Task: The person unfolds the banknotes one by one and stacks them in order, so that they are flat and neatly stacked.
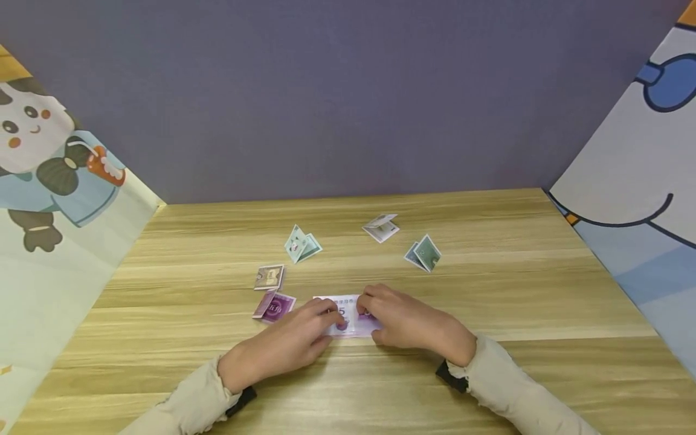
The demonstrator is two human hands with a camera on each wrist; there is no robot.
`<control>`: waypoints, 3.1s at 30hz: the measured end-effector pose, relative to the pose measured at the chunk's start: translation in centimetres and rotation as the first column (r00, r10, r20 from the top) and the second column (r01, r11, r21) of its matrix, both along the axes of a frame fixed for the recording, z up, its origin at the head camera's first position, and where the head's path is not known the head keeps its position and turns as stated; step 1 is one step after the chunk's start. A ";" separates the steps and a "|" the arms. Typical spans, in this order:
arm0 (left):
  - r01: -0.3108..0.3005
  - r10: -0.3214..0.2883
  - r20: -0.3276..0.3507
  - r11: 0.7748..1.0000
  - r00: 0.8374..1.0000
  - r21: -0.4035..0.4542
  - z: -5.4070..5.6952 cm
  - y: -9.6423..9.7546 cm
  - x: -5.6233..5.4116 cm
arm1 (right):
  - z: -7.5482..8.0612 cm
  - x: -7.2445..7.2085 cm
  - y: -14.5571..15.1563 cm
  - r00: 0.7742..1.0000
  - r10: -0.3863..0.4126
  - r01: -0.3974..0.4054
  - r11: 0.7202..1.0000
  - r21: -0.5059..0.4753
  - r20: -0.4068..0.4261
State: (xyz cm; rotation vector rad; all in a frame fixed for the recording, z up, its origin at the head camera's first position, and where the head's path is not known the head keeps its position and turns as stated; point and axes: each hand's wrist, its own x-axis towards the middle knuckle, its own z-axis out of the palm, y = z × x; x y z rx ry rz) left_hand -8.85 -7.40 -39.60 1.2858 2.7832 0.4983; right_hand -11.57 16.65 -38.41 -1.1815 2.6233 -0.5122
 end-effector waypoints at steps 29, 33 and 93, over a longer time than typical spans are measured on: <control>-0.009 0.015 0.127 0.999 0.992 -0.048 1.4 -0.5 0.4 | 0.7 -0.1 0.4 0.995 -0.059 0.064 0.995 -0.075 0.075; 0.000 -0.010 0.169 0.998 0.986 0.059 2.6 -1.0 0.0 | 1.2 -0.4 0.4 0.995 -0.070 0.078 0.989 -0.124 0.069; -0.559 0.542 0.299 0.828 0.785 -0.034 0.1 -6.6 -13.9 | -0.7 -14.3 -12.8 0.899 -0.439 0.438 0.897 -0.053 0.002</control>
